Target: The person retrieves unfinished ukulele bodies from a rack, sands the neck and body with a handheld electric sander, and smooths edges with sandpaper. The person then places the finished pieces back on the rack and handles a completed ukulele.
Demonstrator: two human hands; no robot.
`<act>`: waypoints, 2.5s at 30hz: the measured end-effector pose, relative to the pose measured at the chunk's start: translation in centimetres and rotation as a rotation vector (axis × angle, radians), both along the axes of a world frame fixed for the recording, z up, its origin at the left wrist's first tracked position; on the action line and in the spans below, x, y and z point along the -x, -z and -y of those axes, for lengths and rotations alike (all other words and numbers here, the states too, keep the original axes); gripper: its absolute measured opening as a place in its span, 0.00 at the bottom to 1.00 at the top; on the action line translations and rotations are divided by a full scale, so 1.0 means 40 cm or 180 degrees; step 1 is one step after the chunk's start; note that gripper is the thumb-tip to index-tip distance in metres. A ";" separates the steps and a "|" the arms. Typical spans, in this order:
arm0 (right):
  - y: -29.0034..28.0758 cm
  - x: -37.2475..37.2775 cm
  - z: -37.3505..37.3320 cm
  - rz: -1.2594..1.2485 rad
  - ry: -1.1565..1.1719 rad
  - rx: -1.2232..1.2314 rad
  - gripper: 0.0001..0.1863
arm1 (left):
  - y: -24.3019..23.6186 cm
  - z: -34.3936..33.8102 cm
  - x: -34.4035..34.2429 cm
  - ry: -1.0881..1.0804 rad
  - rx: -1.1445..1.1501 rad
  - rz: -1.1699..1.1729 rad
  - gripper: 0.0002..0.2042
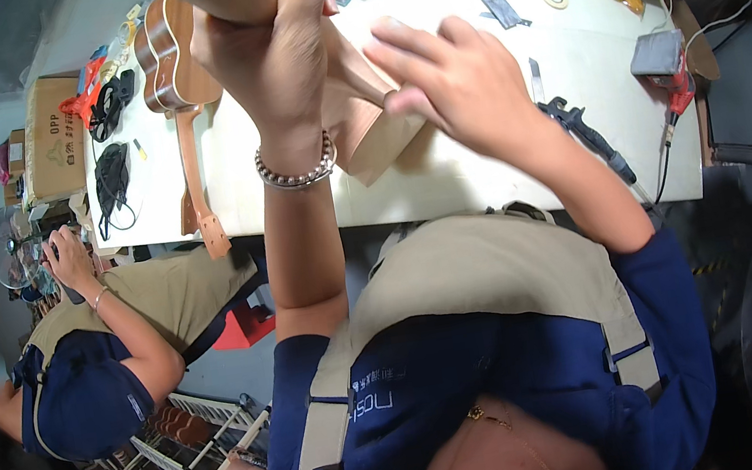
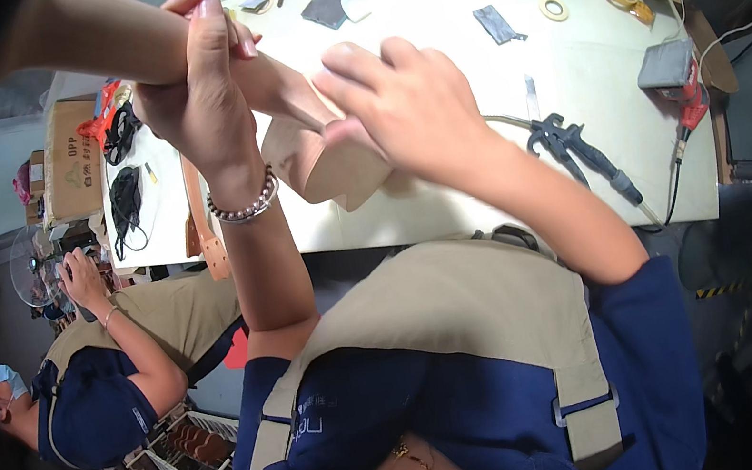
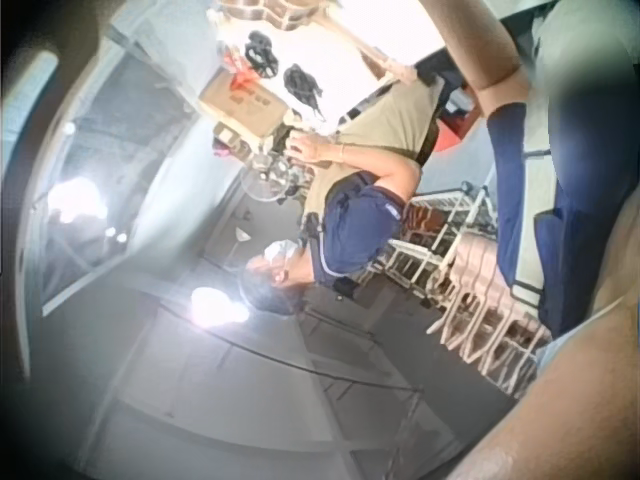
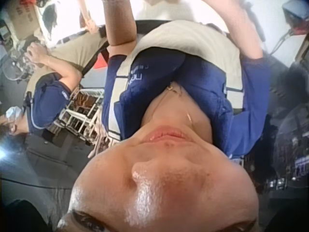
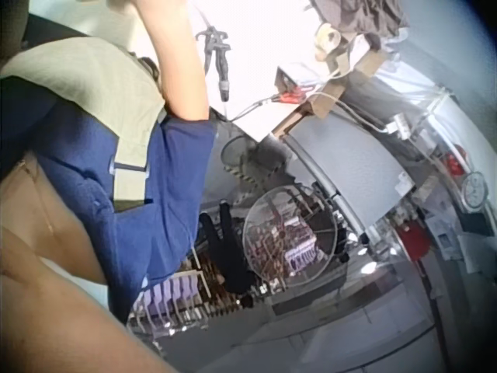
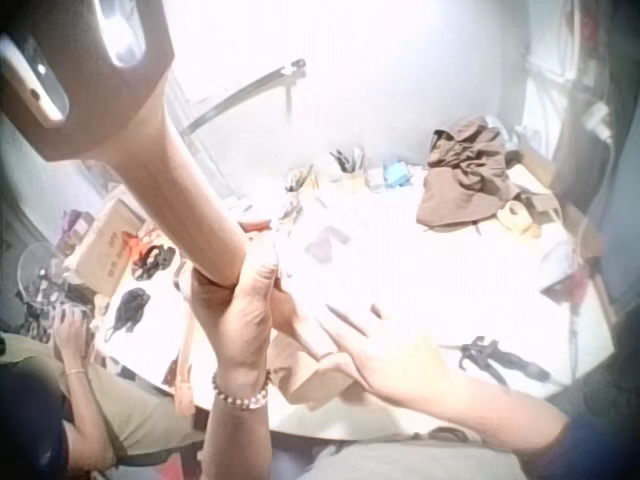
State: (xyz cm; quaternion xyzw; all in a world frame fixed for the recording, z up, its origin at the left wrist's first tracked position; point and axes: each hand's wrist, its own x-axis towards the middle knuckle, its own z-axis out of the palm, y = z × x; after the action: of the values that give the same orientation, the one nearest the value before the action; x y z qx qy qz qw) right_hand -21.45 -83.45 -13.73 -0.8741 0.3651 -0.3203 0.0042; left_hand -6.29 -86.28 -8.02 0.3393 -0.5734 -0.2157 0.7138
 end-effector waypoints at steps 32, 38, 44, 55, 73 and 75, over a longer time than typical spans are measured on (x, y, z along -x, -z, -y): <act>0.012 0.017 -0.013 -0.0239 -0.0071 0.0399 0.29 | 0.012 -0.001 0.022 0.0088 0.0090 0.0140 0.07; 0.001 0.010 -0.024 -0.0157 -0.0229 0.0080 0.30 | 0.007 -0.004 0.003 -0.0047 -0.0080 -0.0052 0.06; 0.032 0.168 -0.075 -0.0051 0.0043 -0.0358 0.26 | 0.012 -0.031 -0.076 0.0223 -0.0051 -0.0326 0.07; 0.378 0.256 0.027 -0.0728 0.1530 -0.0770 0.33 | 0.144 -0.217 -0.198 -0.0286 -0.1525 -0.0105 0.14; 0.510 0.097 -0.061 0.2656 -0.0831 -0.4867 0.27 | 0.236 -0.483 -0.201 -0.0514 -0.0409 -0.1606 0.26; 0.563 0.119 -0.044 0.2844 -0.0847 -0.5050 0.24 | 0.228 -0.492 -0.194 -0.0725 -0.0511 -0.1918 0.26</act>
State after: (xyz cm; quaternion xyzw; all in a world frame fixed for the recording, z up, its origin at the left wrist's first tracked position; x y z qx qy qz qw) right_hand -26.22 -81.70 -36.23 -0.4450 0.3386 -0.2808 0.7801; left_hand 1.49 -66.61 -17.12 0.3773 -0.2760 -0.2697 0.8419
